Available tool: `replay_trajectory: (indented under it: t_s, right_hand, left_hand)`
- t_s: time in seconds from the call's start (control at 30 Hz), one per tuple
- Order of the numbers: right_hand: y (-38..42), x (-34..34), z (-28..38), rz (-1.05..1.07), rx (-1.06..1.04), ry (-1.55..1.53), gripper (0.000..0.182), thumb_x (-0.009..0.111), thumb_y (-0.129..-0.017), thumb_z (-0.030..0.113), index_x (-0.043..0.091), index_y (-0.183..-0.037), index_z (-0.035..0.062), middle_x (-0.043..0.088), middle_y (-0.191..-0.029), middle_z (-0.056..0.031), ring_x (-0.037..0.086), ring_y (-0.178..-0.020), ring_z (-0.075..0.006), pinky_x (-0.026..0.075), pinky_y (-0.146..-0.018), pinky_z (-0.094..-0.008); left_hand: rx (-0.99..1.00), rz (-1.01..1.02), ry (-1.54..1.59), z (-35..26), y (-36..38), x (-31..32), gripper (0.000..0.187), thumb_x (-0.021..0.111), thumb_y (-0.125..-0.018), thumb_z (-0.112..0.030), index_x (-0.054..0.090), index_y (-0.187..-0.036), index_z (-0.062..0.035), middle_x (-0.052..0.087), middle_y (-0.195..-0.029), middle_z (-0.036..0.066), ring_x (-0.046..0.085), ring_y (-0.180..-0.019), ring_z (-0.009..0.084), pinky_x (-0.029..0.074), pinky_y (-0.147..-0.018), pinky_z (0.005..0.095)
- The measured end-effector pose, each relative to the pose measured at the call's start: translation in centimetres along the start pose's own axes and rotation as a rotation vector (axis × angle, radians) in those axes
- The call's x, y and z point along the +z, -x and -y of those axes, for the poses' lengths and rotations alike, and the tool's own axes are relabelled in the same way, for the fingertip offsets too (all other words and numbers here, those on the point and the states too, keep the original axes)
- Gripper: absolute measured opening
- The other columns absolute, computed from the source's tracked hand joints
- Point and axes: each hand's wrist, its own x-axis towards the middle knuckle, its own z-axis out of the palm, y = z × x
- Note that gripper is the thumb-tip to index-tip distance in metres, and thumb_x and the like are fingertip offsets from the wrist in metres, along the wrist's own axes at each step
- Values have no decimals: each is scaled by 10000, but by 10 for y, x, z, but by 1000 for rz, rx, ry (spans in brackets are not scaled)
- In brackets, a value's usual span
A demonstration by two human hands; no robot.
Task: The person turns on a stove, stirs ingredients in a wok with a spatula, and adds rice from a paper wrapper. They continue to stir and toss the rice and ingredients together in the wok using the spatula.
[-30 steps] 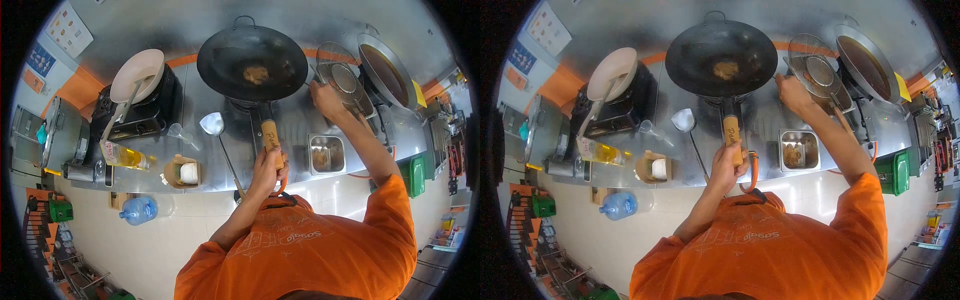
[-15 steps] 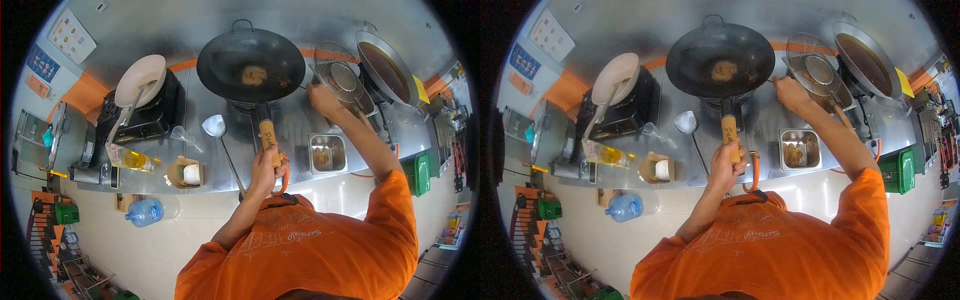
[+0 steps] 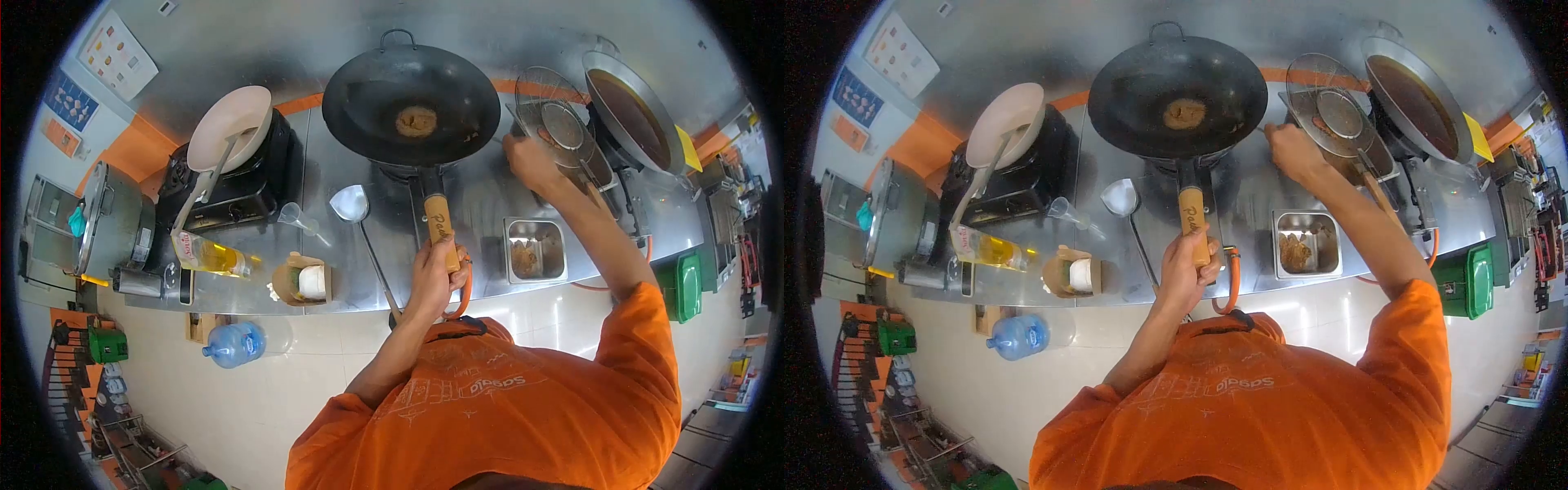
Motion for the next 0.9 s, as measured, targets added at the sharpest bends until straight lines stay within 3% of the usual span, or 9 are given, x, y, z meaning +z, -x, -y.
replay_trajectory:
  t_s: [0.03, 0.17, 0.37, 0.43, 0.57, 0.73, 0.83, 0.9]
  right_hand:
    - [3, 4, 0, 91, 43, 43, 177, 513, -850, 23, 583, -1005, -23, 638, -820, -292, 661, -792, -449, 541, -679, -504]
    - [-1, 4, -7, 116, 51, 84, 176, 522, -843, 22, 597, -998, -17, 647, -838, -274, 664, -799, -434, 548, -686, -489]
    - [-37, -35, 11, 14, -65, 197, 180, 540, -839, 33, 622, -995, -7, 666, -858, -224, 678, -816, -396, 558, -681, -468]
    - [-57, -50, 22, 0, -120, 375, 170, 555, -835, 47, 630, -979, -4, 672, -870, -206, 687, -828, -366, 563, -681, -453]
    - [-99, -12, -5, -38, -257, 304, 168, 566, -829, 55, 638, -972, 2, 679, -875, -197, 694, -833, -339, 571, -689, -438]
    - [-107, 5, -18, 295, -279, 486, 171, 570, -840, 67, 646, -978, 1, 687, -890, -192, 698, -861, -330, 579, -716, -421]
    - [-106, -1, -6, 138, -314, 439, 152, 570, -851, 75, 656, -953, 1, 688, -886, -194, 698, -868, -330, 579, -726, -416]
    - [-106, -1, -6, 254, -272, 466, 160, 568, -856, 71, 644, -973, -6, 678, -887, -196, 688, -874, -339, 575, -722, -424]
  left_hand:
    - [0, 10, 9, 0, 1, -1, 352, 494, -973, -259, 409, -1221, -24, 497, -831, 53, 404, -525, 96, 266, -426, 228]
    - [0, -7, -5, 1, 1, -1, 342, 496, -976, -262, 416, -1213, -28, 498, -827, 50, 403, -523, 95, 264, -424, 227]
    - [-6, -15, -17, 0, 0, -2, 324, 503, -978, -263, 430, -1197, -36, 501, -822, 49, 406, -525, 95, 268, -425, 225]
    - [-20, -13, -3, -1, 0, -2, 300, 504, -979, -267, 434, -1166, -44, 504, -820, 50, 407, -519, 95, 264, -418, 225]
    - [-9, -15, 0, -1, -1, -2, 262, 500, -982, -266, 437, -1128, -58, 506, -818, 50, 406, -512, 94, 257, -410, 226]
    - [-21, -7, 20, -4, -1, 0, 202, 484, -990, -240, 398, -1038, -63, 481, -788, 43, 397, -483, 89, 264, -398, 232]
    - [-7, 20, 65, 1, -3, -5, 202, 491, -987, -229, 396, -1037, -59, 480, -788, 47, 401, -469, 90, 255, -379, 234]
    - [-11, -1, 58, 1, -2, -3, 205, 492, -986, -232, 396, -1032, -58, 480, -788, 49, 404, -467, 89, 251, -374, 234]
